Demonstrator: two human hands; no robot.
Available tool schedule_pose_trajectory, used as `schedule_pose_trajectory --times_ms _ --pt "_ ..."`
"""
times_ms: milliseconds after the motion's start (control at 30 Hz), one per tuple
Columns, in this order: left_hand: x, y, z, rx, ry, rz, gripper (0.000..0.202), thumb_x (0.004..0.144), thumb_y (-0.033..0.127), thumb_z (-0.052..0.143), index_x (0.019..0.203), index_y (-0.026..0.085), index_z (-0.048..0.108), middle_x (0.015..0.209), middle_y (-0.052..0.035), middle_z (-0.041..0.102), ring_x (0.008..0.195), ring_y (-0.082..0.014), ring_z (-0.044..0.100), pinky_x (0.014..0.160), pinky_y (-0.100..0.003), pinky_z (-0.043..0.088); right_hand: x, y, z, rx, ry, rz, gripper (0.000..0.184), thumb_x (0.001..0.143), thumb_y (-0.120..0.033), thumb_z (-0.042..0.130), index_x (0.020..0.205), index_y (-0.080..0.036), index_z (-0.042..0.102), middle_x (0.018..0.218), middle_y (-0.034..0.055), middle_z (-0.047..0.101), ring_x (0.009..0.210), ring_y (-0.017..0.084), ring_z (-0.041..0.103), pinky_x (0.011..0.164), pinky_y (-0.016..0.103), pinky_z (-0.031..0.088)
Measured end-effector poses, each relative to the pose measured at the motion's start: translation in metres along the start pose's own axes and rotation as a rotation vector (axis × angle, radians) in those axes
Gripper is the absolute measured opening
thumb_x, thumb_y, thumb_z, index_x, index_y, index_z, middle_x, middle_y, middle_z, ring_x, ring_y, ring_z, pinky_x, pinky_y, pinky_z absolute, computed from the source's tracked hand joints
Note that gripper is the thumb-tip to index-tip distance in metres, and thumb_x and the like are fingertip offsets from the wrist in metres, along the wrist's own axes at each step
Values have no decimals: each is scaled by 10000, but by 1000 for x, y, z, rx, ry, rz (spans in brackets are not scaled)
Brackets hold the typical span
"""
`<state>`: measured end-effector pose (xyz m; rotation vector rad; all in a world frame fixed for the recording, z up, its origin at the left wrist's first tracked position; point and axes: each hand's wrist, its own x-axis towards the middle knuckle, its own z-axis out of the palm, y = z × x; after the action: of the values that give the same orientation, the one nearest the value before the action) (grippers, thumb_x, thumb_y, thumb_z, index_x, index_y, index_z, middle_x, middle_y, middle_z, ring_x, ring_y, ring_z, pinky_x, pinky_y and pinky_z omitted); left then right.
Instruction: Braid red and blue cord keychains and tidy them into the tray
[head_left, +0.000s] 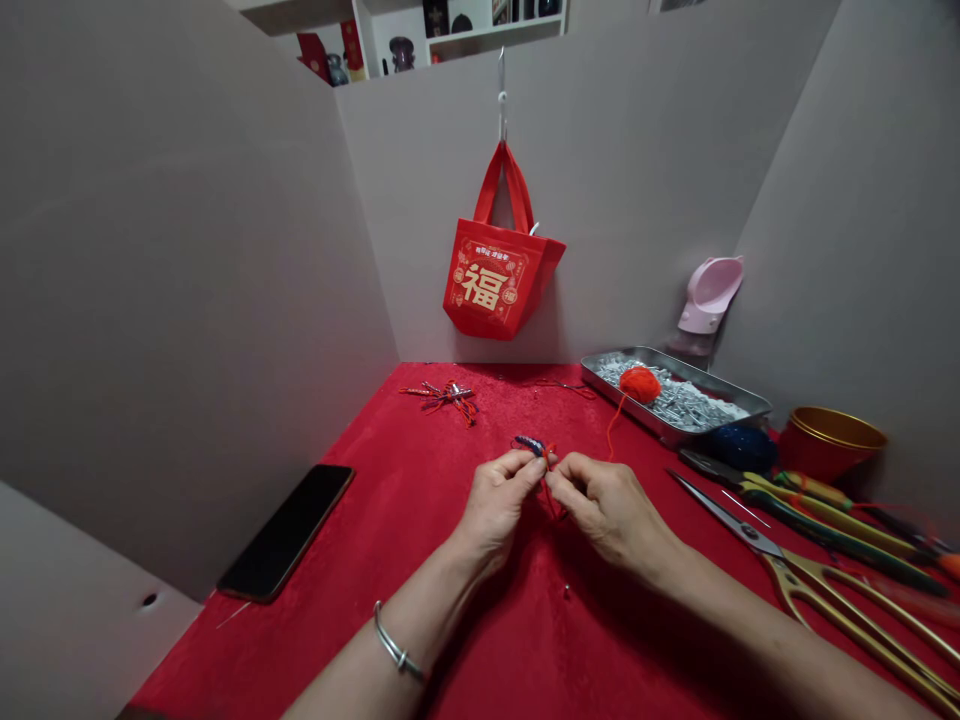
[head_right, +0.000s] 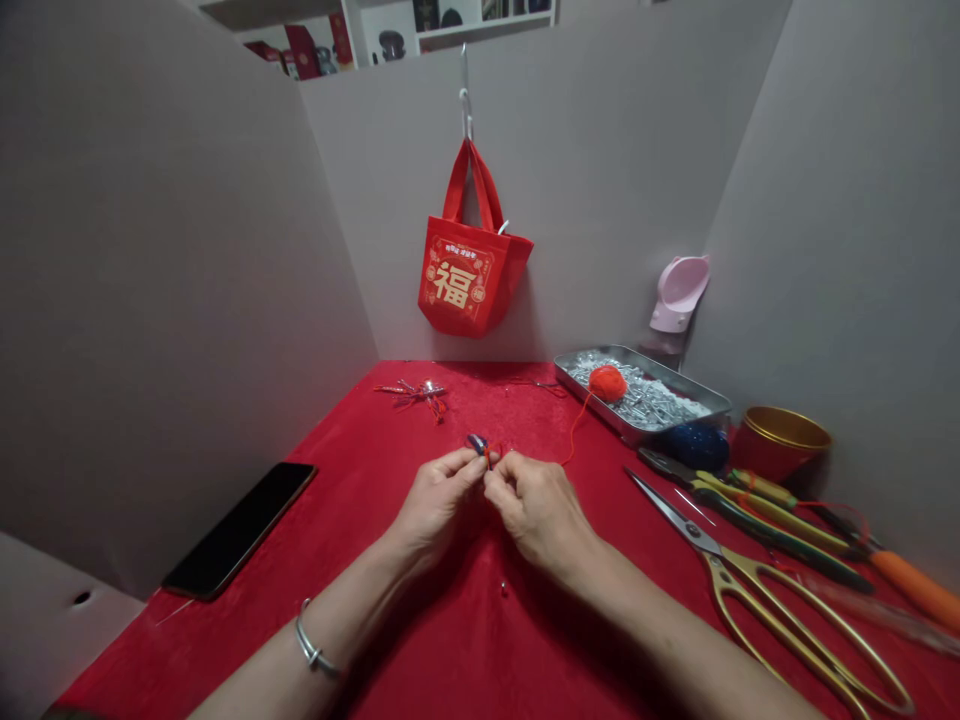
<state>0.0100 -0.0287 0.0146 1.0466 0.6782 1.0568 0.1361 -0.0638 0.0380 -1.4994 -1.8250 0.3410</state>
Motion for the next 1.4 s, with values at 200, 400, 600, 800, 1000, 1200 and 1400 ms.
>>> schedule_pose_trajectory --times_ms 200,400,600,800,1000,1200,1400 --pt "-1 1 2 -112 -9 -50 275 663 339 691 812 109 669 630 -15 548 573 -86 477 612 -224 361 -4 -1 6 42 38 -10 297 823 -305 396 562 -187 477 508 -17 482 459 104 413 463 214 296" --pt "-3 0 4 -156 -4 -87 286 628 339 711 786 107 654 603 -10 532 542 -85 461 588 -232 361 -6 -1 10 37 67 -44 298 833 -290 401 565 -185 474 513 -13 488 457 102 410 462 212 304" --pt "-3 -1 5 -172 11 -108 291 618 336 714 780 104 645 589 5 508 512 -66 421 572 -227 351 -7 2 13 8 81 -74 286 830 -277 415 562 -187 455 507 -19 472 453 98 404 464 211 302" --pt "-3 2 6 -140 14 -93 298 610 346 717 761 103 632 587 3 527 511 -69 449 533 -209 321 -7 3 16 -45 100 -103 276 829 -246 412 565 -187 465 508 -11 496 444 98 411 461 212 299" --pt "-2 7 1 -80 -74 -158 235 681 342 660 756 130 591 382 82 365 339 -27 259 390 -184 171 -11 10 25 -341 215 -259 282 849 -234 386 621 -169 540 547 17 568 456 111 487 460 233 267" --pt "3 12 -6 -60 -11 -190 220 669 291 675 751 108 584 495 32 510 357 -20 363 371 -156 225 -17 8 20 -484 79 -378 198 803 -201 441 703 -154 606 607 47 616 495 133 533 456 246 266" --pt "3 13 -9 -34 -79 -202 204 698 273 646 800 99 614 608 8 540 431 -35 454 422 -169 332 3 21 -20 -85 75 -115 141 783 -266 515 763 -177 622 676 20 617 576 125 549 528 232 390"
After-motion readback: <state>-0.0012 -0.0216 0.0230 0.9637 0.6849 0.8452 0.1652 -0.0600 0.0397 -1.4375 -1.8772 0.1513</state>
